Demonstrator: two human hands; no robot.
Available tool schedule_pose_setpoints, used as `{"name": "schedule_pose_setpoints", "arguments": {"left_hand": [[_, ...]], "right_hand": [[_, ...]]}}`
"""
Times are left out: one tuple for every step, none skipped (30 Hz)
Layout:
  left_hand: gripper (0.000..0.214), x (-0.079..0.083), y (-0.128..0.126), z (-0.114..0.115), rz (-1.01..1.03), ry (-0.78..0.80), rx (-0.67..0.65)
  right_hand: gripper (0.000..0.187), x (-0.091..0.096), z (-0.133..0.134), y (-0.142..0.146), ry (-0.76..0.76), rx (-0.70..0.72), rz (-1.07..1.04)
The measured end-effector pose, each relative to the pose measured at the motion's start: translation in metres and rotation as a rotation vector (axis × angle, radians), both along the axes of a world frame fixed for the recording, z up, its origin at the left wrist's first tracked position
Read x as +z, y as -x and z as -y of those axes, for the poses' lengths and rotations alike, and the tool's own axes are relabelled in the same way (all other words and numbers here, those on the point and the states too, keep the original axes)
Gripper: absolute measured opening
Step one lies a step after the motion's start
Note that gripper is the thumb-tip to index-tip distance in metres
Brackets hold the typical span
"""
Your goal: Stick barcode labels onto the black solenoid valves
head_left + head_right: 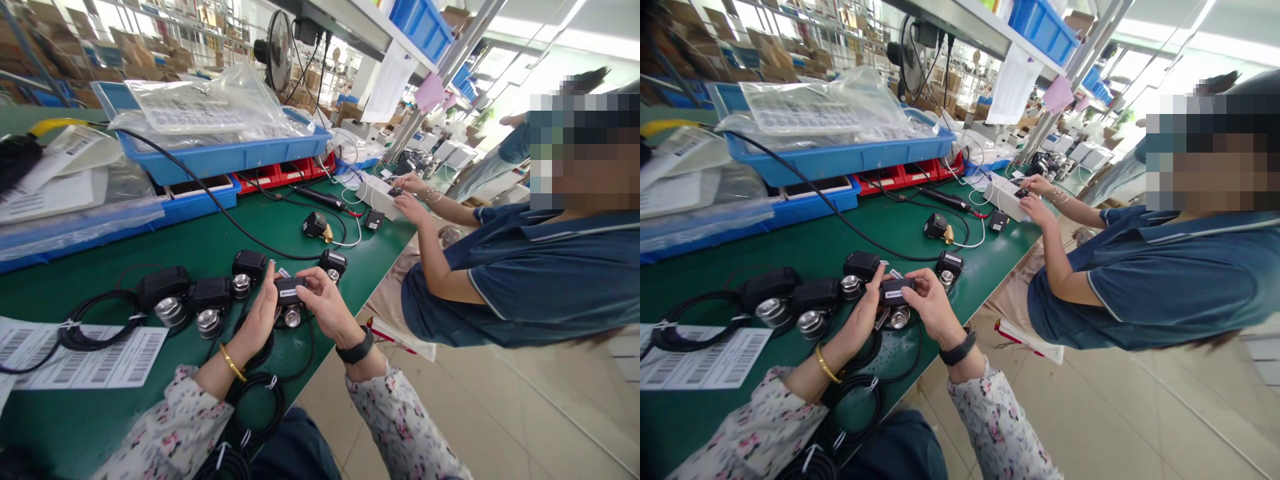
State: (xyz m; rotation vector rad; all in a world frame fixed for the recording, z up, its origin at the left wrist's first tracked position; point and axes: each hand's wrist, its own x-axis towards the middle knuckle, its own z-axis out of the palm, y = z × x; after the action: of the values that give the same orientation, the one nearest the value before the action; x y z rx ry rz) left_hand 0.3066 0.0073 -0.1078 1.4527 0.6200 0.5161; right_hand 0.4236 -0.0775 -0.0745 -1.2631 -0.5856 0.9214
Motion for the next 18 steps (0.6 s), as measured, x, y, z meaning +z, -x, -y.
{"name": "schedule_pose_setpoints", "arguments": {"left_hand": [[0.078,-0.002,0.0,0.0,0.006,0.016,-0.005],[0.078,-0.004,0.0,-0.001,0.013,0.029,-0.011],[0.079,-0.007,-0.001,-0.002,0.02,0.038,-0.017],[0.079,-0.009,-0.001,-0.002,0.025,0.043,-0.022],[0.079,-0.01,-0.001,-0.003,0.028,0.045,-0.027],[0.08,-0.012,-0.001,-0.004,0.029,0.044,-0.033],[0.081,-0.013,-0.001,-0.004,0.028,0.044,-0.036],[0.082,-0.013,-0.001,-0.005,0.025,0.043,-0.038],[0.082,-0.013,-0.001,-0.005,0.021,0.043,-0.04],[0.083,-0.012,-0.001,-0.005,0.019,0.043,-0.042],[0.084,-0.011,0.0,-0.005,0.018,0.042,-0.043],[0.085,-0.01,0.0,-0.005,0.014,0.036,-0.044],[0.085,-0.009,0.001,-0.004,0.008,0.026,-0.043],[0.085,-0.007,0.001,-0.004,0.0,0.012,-0.042],[0.084,-0.006,0.001,-0.004,-0.006,-0.008,-0.039],[0.083,-0.005,0.001,-0.003,-0.012,-0.038,-0.033],[0.082,-0.004,0.0,-0.003,-0.017,-0.074,-0.023],[0.082,-0.003,-0.001,-0.003,-0.019,-0.111,-0.008]], "right_hand": [[0.037,-0.001,0.0,0.0,-0.001,-0.001,0.006],[0.037,-0.003,-0.001,-0.001,-0.002,0.0,0.01],[0.038,-0.003,-0.001,-0.001,-0.004,0.004,0.011],[0.037,-0.004,-0.001,-0.002,-0.004,0.008,0.01],[0.037,-0.004,-0.002,-0.002,-0.002,0.014,0.009],[0.037,-0.004,-0.002,-0.003,0.001,0.019,0.008],[0.037,-0.003,-0.003,-0.003,0.005,0.023,0.006],[0.037,-0.003,-0.003,-0.004,0.008,0.024,0.003],[0.036,-0.002,-0.003,-0.004,0.01,0.026,0.001],[0.036,-0.001,-0.004,-0.004,0.012,0.026,0.002],[0.036,-0.001,-0.004,-0.004,0.012,0.028,0.004],[0.035,-0.001,-0.004,-0.004,0.013,0.03,0.008],[0.035,0.0,-0.005,-0.004,0.013,0.033,0.011],[0.035,0.0,-0.005,-0.004,0.014,0.034,0.015],[0.035,0.0,-0.005,-0.004,0.017,0.036,0.02],[0.035,0.0,-0.006,-0.004,0.024,0.037,0.027],[0.035,0.0,-0.006,-0.004,0.033,0.038,0.034],[0.035,0.0,-0.006,-0.004,0.045,0.035,0.041]]}}
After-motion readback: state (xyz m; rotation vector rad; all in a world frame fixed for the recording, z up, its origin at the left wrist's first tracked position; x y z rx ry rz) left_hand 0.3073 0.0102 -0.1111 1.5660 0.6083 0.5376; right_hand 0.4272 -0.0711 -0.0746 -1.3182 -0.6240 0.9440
